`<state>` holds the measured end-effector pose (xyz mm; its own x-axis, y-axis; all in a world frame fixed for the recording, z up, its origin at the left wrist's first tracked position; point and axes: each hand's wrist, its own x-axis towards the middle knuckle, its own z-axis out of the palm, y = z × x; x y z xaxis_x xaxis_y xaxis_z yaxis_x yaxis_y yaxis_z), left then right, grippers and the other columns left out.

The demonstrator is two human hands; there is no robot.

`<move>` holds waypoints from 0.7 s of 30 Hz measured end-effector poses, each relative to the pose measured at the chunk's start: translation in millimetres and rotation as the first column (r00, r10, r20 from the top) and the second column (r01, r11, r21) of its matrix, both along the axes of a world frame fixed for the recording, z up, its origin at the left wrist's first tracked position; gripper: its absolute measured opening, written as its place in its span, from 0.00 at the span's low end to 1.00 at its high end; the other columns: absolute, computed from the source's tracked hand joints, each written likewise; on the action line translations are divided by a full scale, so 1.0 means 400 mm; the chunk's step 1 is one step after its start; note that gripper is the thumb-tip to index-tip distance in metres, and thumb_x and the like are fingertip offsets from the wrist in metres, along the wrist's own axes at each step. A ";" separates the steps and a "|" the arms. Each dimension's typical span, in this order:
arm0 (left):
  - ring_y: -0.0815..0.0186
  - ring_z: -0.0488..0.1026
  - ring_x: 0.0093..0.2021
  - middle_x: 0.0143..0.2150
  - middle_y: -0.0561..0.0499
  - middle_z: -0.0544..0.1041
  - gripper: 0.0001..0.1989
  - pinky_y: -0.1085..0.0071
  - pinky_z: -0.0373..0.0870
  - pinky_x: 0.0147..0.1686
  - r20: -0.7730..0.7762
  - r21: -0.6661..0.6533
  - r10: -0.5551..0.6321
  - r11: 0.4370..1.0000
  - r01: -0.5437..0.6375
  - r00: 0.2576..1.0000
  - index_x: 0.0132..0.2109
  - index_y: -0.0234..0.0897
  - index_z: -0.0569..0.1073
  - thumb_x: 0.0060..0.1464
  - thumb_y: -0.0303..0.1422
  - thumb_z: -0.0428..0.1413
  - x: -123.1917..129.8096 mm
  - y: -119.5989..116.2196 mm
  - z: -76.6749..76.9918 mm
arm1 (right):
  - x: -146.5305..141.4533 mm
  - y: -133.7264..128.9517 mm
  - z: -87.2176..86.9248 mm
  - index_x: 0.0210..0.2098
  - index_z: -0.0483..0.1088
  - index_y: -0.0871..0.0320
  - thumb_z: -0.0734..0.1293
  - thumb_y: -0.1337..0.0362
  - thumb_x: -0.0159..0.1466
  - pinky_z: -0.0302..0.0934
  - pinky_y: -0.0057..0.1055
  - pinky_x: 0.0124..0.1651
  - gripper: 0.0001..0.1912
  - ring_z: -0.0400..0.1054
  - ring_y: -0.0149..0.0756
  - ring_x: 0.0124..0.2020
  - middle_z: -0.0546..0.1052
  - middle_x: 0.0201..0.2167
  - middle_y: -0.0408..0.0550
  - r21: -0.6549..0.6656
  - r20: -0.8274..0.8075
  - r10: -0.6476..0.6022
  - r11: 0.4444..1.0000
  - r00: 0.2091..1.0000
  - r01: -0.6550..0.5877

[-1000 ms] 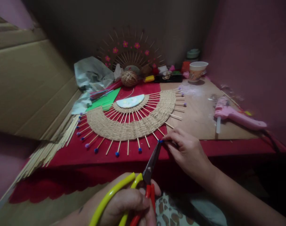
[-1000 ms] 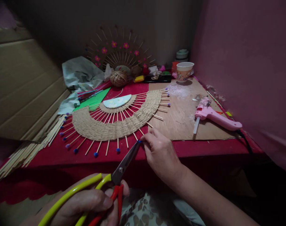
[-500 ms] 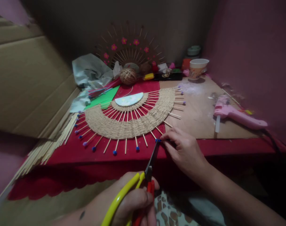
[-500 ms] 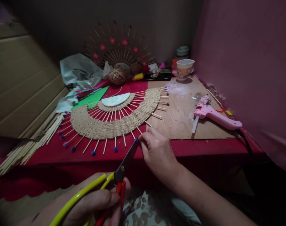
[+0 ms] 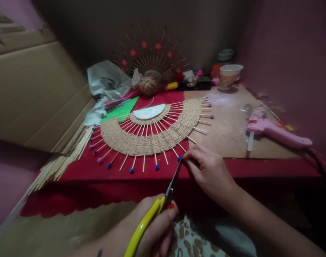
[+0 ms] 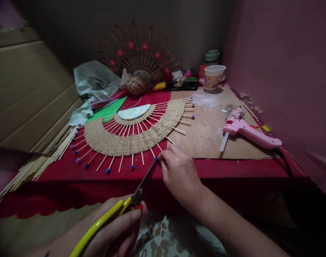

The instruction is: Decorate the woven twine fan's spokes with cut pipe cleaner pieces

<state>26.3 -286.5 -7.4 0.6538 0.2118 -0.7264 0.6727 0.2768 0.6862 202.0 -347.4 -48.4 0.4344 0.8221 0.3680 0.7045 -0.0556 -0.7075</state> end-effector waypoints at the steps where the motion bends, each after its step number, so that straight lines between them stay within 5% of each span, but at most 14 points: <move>1: 0.77 0.55 0.10 0.11 0.57 0.58 0.24 0.80 0.49 0.11 0.018 0.013 0.024 1.000 -0.024 1.000 0.21 0.35 0.62 0.54 0.49 0.51 0.000 -0.004 -0.002 | 0.000 0.000 0.000 0.31 0.72 0.61 0.60 0.74 0.60 0.62 0.30 0.34 0.09 0.67 0.33 0.30 0.71 0.30 0.49 -0.008 -0.003 0.000 1.000 1.000 0.000; 7: 0.77 0.51 0.08 0.09 0.63 0.53 0.18 0.81 0.49 0.09 0.107 -0.169 0.152 0.977 -0.132 0.983 0.27 0.37 0.62 0.53 0.47 0.53 -0.009 -0.009 -0.008 | -0.001 -0.001 0.002 0.30 0.71 0.63 0.60 0.75 0.61 0.62 0.31 0.35 0.09 0.66 0.34 0.31 0.71 0.29 0.50 -0.021 0.000 0.019 1.000 1.000 -0.019; 14: 0.76 0.53 0.07 0.07 0.58 0.54 0.24 0.82 0.44 0.07 0.077 -0.205 0.116 0.974 -0.098 0.990 0.18 0.36 0.57 0.59 0.43 0.47 -0.036 0.017 -0.054 | 0.003 0.001 0.004 0.28 0.71 0.62 0.60 0.74 0.60 0.62 0.31 0.34 0.09 0.66 0.34 0.30 0.70 0.29 0.49 -0.012 0.022 0.021 1.000 1.000 -0.021; 21: 0.75 0.54 0.07 0.07 0.60 0.54 0.21 0.82 0.48 0.07 0.048 -0.251 0.050 0.967 -0.036 0.998 0.22 0.36 0.62 0.60 0.42 0.47 -0.029 0.030 -0.058 | 0.006 -0.004 0.006 0.29 0.70 0.60 0.60 0.74 0.60 0.61 0.31 0.34 0.08 0.67 0.34 0.30 0.71 0.28 0.49 -0.015 0.033 0.024 1.000 0.999 -0.023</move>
